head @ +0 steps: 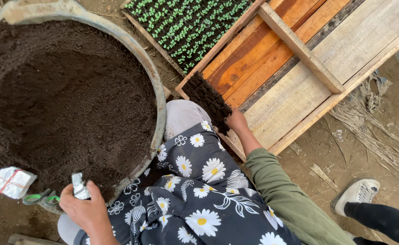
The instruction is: The person scoops soil from a large basin and packs it into a wooden seed tray by hand. They repeat this process multiple times, filling the tray with soil while seated.
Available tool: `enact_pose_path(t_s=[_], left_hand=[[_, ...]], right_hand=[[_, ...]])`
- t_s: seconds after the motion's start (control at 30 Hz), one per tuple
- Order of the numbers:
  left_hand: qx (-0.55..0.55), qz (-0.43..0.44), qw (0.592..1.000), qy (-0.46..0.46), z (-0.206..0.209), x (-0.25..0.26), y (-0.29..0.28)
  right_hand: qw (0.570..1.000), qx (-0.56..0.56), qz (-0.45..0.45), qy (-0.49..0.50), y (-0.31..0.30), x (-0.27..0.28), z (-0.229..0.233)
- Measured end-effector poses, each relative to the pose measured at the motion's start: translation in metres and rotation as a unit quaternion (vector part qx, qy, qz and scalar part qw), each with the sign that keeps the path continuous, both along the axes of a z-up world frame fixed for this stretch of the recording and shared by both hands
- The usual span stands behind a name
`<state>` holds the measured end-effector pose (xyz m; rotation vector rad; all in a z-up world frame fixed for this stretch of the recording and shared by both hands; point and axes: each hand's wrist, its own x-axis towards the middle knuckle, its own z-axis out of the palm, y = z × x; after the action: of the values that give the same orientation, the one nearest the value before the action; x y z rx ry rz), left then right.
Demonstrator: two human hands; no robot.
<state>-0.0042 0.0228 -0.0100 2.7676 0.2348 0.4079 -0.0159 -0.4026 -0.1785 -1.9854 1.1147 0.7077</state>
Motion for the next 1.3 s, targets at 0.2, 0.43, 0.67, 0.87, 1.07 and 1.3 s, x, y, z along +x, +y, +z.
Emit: enact_pose_path(t_s=[0.2, 0.43, 0.67, 0.87, 1.07, 1.3], left_hand=[[0.019, -0.011, 1.0, -0.007, -0.011, -0.002, 0.017], [-0.015, 0.023, 1.0, 0.004, 0.005, 0.001, 0.014], [-0.046, 0.042, 0.997, 0.035, -0.015, -0.005, 0.027], [0.039, 0.052, 0.995, -0.08, -0.043, -0.003, 0.04], [0.033, 0.041, 0.985, -0.163, -0.04, 0.004, 0.045], [0.003, 0.029, 0.984, -0.177, -0.014, -0.001, 0.037]], right_hand=[[0.991, -0.009, 0.048, -0.123, 0.009, 0.031, 0.063], [0.957, -0.024, 0.153, -0.246, 0.052, 0.08, 0.119], [0.858, -0.05, 0.244, -0.449, 0.135, 0.103, 0.161], [0.684, -0.104, 0.408, -0.595, 0.231, 0.067, 0.191], [0.684, -0.104, 0.611, -0.385, 0.28, 0.091, 0.168], [0.629, -0.256, 0.532, -0.505, 0.318, 0.162, 0.183]])
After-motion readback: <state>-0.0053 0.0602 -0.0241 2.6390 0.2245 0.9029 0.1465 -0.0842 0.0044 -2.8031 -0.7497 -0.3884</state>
